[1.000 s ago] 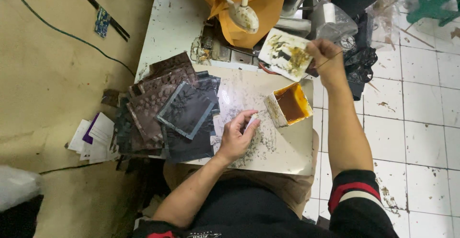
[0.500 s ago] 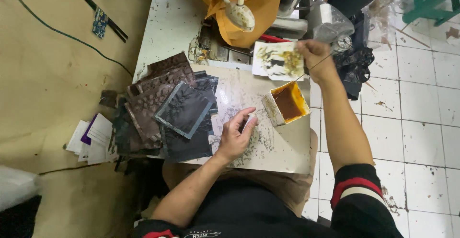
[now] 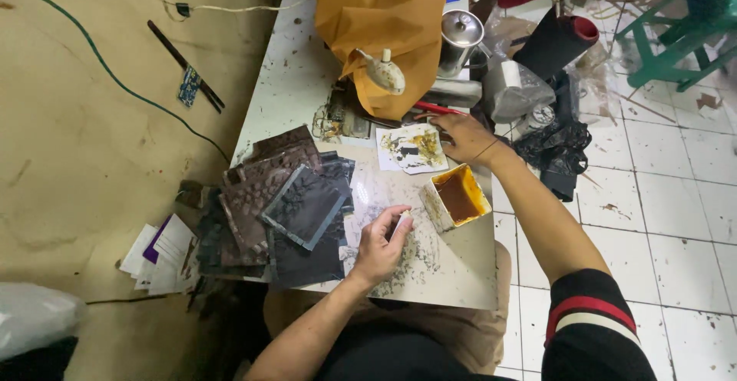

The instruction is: Applying edge finish to leather components and trimming them with scissors at a workbench.

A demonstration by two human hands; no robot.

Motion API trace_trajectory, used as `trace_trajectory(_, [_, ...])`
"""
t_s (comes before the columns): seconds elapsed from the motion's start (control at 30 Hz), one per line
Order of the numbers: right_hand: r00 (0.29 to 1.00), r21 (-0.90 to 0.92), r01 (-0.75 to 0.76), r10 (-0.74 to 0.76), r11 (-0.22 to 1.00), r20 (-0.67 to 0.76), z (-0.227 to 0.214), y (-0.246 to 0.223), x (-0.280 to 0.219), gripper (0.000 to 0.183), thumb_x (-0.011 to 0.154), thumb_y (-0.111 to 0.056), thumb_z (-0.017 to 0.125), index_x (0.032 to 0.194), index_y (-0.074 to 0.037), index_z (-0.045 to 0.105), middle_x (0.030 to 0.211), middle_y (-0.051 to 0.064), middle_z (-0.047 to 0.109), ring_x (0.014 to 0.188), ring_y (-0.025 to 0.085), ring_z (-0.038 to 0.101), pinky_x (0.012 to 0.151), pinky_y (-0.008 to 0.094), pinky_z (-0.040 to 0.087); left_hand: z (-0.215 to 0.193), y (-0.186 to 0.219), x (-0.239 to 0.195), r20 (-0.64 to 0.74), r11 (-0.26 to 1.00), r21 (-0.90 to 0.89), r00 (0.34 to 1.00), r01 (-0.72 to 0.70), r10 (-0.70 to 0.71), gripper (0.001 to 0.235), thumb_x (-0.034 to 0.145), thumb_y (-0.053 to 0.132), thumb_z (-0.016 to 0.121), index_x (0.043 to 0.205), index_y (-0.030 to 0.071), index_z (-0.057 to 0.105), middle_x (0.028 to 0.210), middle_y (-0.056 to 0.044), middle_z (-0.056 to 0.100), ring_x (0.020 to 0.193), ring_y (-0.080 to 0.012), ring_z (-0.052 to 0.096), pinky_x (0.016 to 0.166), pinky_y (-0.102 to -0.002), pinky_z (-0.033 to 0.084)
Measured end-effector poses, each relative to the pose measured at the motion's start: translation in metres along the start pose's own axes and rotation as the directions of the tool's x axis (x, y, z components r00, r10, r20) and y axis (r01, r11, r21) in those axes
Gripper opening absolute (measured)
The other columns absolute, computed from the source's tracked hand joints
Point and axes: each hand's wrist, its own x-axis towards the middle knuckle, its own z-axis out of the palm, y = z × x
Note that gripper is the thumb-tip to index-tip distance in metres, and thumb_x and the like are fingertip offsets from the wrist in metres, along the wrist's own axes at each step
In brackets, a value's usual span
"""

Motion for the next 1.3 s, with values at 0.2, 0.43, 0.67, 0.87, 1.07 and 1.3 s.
trace_trajectory(0.2, [0.987, -0.135, -0.031, 0.052, 0.990, 0.149, -0.025, -0.017, 0.006, 0.062, 0.077, -0.019, 0.068, 0.134, -0.010, 0.046, 0.120, 0.021, 0.067, 0.115, 0.045, 0.065, 0.099, 0.057, 0.051, 0.003, -0.004, 0.000, -0.025, 1.000, -0.014, 1.000, 0.002, -0.002, 0.019, 0.099, 0.017, 0.066, 0.115, 0.009, 0.073, 0.076, -0.007, 0.076, 0.060, -0.0147, 0.069, 0.061, -0.031, 0.057])
trace_trajectory(0.43, [0.967, -0.469, -0.106, 0.201, 0.877, 0.158, -0.055, -0.022, 0.002, 0.052, 0.085, -0.043, 0.065, 0.130, -0.025, 0.046, 0.098, 0.011, 0.078, 0.098, 0.035, 0.076, 0.092, 0.045, 0.057, 0.001, -0.011, 0.001, 0.012, 1.000, 0.014, 1.000, 0.000, 0.000, 0.020, 0.101, 0.018, 0.063, 0.116, 0.009, 0.072, 0.076, -0.010, 0.076, 0.061, -0.0202, 0.071, 0.059, -0.035, 0.056])
trace_trajectory(0.67, [0.998, -0.571, -0.028, -0.005, 0.820, -0.057, -0.082, -0.019, -0.024, 0.037, 0.078, -0.038, 0.068, 0.108, -0.020, 0.056, 0.100, 0.005, 0.075, 0.099, 0.028, 0.075, 0.089, 0.041, 0.057, -0.004, 0.008, -0.002, 0.017, 1.000, -0.020, 1.000, 0.014, -0.013, 0.021, 0.102, 0.017, 0.062, 0.116, 0.007, 0.072, 0.077, -0.011, 0.076, 0.060, -0.0188, 0.071, 0.059, -0.033, 0.057])
trace_trajectory(0.87, [0.980, -0.584, -0.022, -0.099, 0.811, -0.173, -0.090, -0.022, -0.062, 0.043, 0.071, -0.039, 0.075, 0.104, -0.017, 0.058, 0.094, 0.006, 0.076, 0.096, 0.026, 0.074, 0.086, 0.038, 0.052, -0.004, 0.003, -0.003, 0.039, 0.999, -0.037, 0.999, -0.014, 0.016, 0.026, 0.103, 0.015, 0.056, 0.122, 0.005, 0.071, 0.083, -0.011, 0.077, 0.063, -0.0187, 0.071, 0.063, -0.034, 0.058])
trace_trajectory(1.07, [0.976, -0.478, -0.145, 0.046, 0.866, -0.213, -0.086, -0.014, -0.095, 0.055, 0.073, -0.041, 0.079, 0.120, -0.020, 0.058, 0.102, 0.006, 0.077, 0.105, 0.025, 0.072, 0.093, 0.037, 0.050, -0.004, 0.009, -0.005, 0.007, 0.997, -0.058, 0.998, -0.055, 0.056, 0.038, 0.102, 0.008, 0.058, 0.138, -0.006, 0.058, 0.090, -0.020, 0.075, 0.068, -0.0231, 0.068, 0.067, -0.040, 0.058])
trace_trajectory(1.3, [0.873, -0.198, -0.488, 0.471, 0.850, -0.131, -0.070, -0.017, -0.135, 0.059, 0.078, -0.046, 0.075, 0.129, -0.026, 0.053, 0.094, 0.003, 0.077, 0.092, 0.038, 0.073, 0.085, 0.051, 0.054, -0.002, 0.003, -0.001, -0.025, 0.999, -0.003, 0.999, -0.040, 0.040, 0.026, 0.096, 0.015, 0.072, 0.121, 0.009, 0.075, 0.095, -0.013, 0.074, 0.085, -0.0255, 0.074, 0.075, -0.036, 0.059])
